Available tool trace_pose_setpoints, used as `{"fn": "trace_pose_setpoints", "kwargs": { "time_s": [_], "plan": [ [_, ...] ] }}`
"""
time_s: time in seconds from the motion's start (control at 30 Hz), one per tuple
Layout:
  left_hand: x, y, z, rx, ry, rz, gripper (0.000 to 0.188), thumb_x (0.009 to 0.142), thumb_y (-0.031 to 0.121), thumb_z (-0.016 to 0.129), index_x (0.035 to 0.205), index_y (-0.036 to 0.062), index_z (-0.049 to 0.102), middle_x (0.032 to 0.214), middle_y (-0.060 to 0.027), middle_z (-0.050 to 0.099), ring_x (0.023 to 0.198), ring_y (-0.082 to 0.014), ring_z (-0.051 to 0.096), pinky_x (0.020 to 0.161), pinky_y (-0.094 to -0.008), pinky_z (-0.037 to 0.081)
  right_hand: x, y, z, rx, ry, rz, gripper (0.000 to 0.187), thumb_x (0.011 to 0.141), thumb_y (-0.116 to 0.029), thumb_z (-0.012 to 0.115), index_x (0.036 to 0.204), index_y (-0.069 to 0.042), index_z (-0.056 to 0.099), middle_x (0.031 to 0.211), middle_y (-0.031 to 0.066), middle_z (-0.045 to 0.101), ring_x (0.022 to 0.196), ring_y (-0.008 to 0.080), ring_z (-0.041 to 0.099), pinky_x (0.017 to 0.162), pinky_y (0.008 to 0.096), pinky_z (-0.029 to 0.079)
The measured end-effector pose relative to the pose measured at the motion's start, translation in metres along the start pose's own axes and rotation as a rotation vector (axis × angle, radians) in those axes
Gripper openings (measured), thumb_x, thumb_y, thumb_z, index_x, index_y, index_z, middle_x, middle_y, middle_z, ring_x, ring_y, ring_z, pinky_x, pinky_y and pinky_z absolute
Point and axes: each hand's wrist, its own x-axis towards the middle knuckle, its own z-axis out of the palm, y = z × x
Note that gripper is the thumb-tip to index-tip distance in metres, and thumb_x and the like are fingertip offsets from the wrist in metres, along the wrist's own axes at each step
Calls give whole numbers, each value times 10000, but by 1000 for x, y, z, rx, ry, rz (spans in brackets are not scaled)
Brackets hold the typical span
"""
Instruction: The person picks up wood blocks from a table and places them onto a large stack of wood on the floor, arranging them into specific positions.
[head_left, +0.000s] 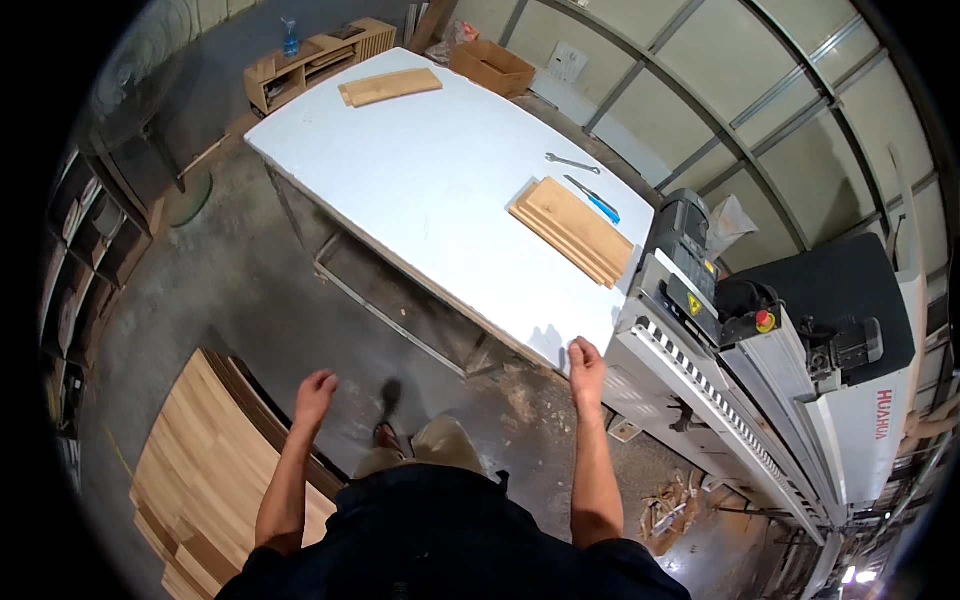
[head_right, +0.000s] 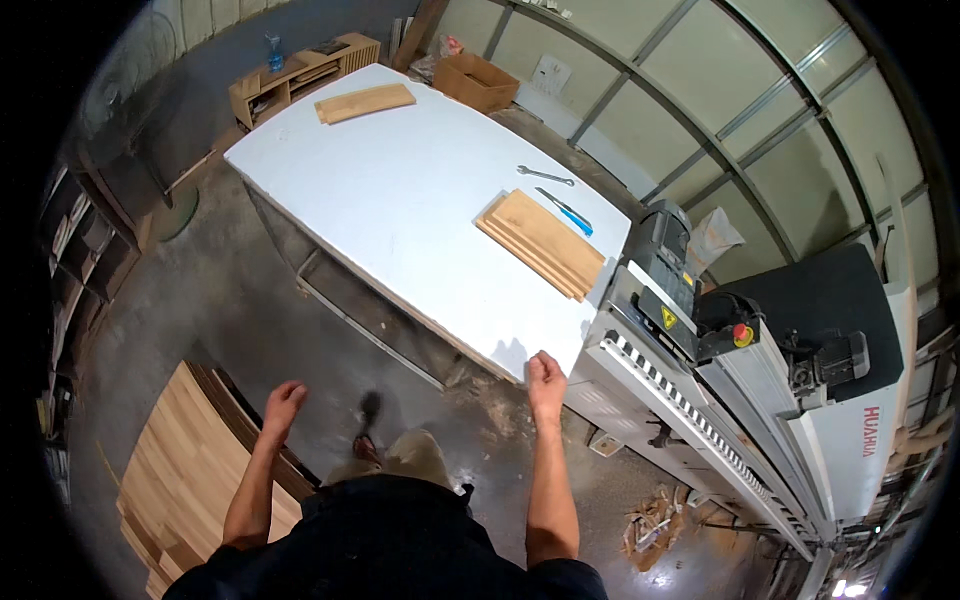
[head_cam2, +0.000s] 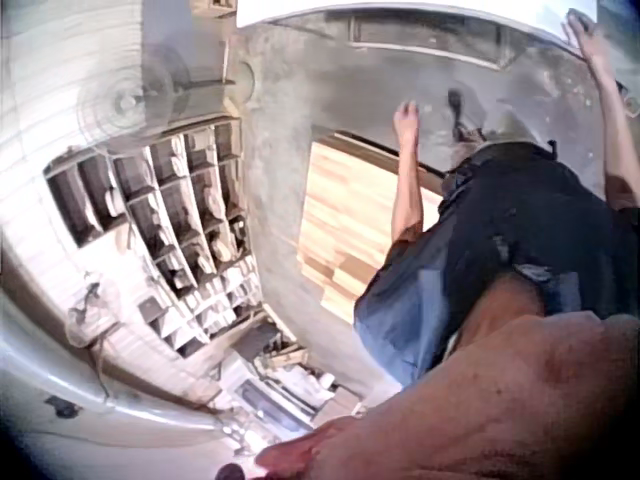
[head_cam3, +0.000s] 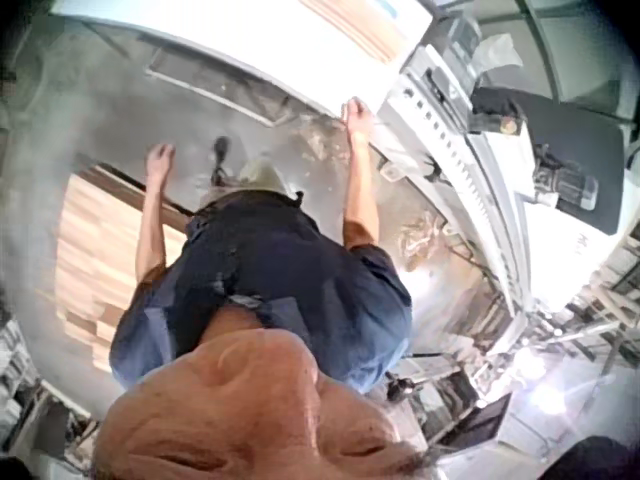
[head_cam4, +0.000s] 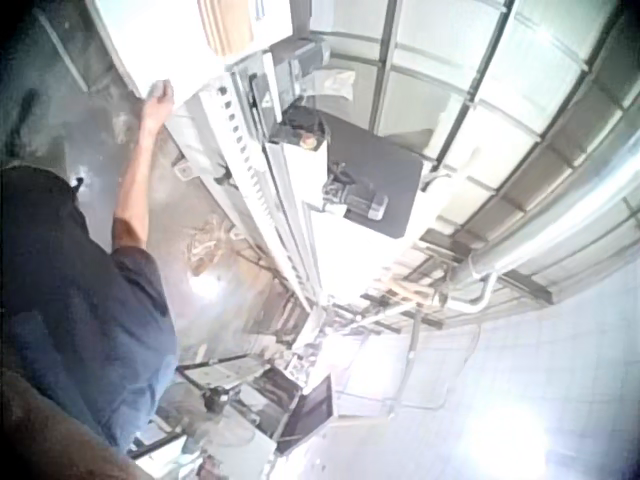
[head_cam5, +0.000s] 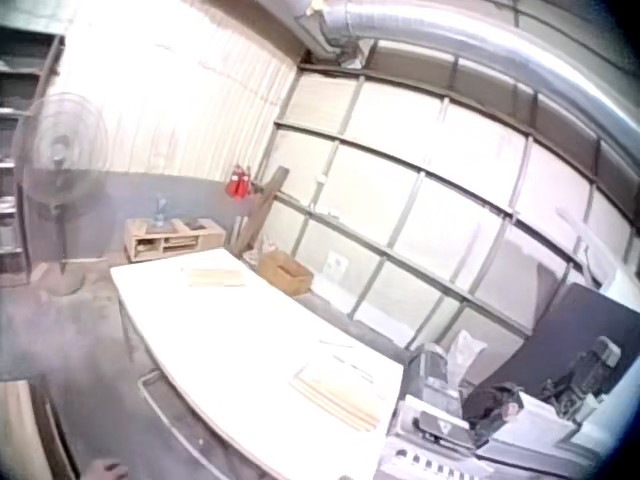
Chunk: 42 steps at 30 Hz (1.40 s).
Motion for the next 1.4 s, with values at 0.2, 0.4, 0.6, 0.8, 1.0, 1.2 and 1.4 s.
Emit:
{"fn": "trace_pose_setpoints", "kwargs": {
  "time_s": [0.2,0.4,0.6,0.8,1.0,1.2,1.4],
  "plan": [
    [69,208,126,165,-398,458,365,865,249,585,1130,0,555,1056,-174,614,945,-290,608,801,-338,475,84,-31,7,-169,166,-135,473,861,-285,613,1164,71,541,1125,229,587,1047,283,563,890,324,436],
    [161,288,264,435,-480,845,521,861,327,586,1265,18,476,1323,-239,430,1263,-396,354,1027,-432,325,206,-29,31,-474,360,-254,595,834,-306,598,1227,115,448,1299,306,421,1204,414,420,1037,424,311],
    [241,354,355,748,-426,935,749,851,414,547,1365,-58,274,1448,-248,212,1350,-428,137,1110,-467,142,253,4,-3,-454,437,50,677,842,-317,598,1301,103,330,1214,312,469,1113,439,475,907,424,421],
    [248,369,425,934,-682,1168,762,885,489,453,1402,-26,233,1493,-192,129,1390,-345,55,1127,-460,42,259,25,-7,-461,491,146,513,916,-310,486,1297,25,405,1105,266,559,1011,408,550,856,432,448],
    [271,367,404,1006,-487,1074,824,843,536,508,1380,-39,266,1456,-228,189,1360,-397,114,1115,-456,92,259,16,-5,-219,454,156,382,954,-194,409,1283,-8,460,1164,230,570,1075,321,565,887,345,444],
    [295,381,387,704,-520,403,866,739,463,672,1263,-142,340,1319,-312,329,1258,-383,293,1010,-436,316,253,14,-5,-103,430,193,415,923,-202,477,1295,-18,459,1120,225,597,1005,317,596,854,347,459],
    [336,381,358,96,-935,-94,440,729,96,698,1092,-90,534,1020,-176,607,896,-232,609,763,-329,506,207,-17,34,367,437,495,384,857,-53,594,1223,36,521,1014,90,635,900,156,577,821,288,455]
  ]
}}
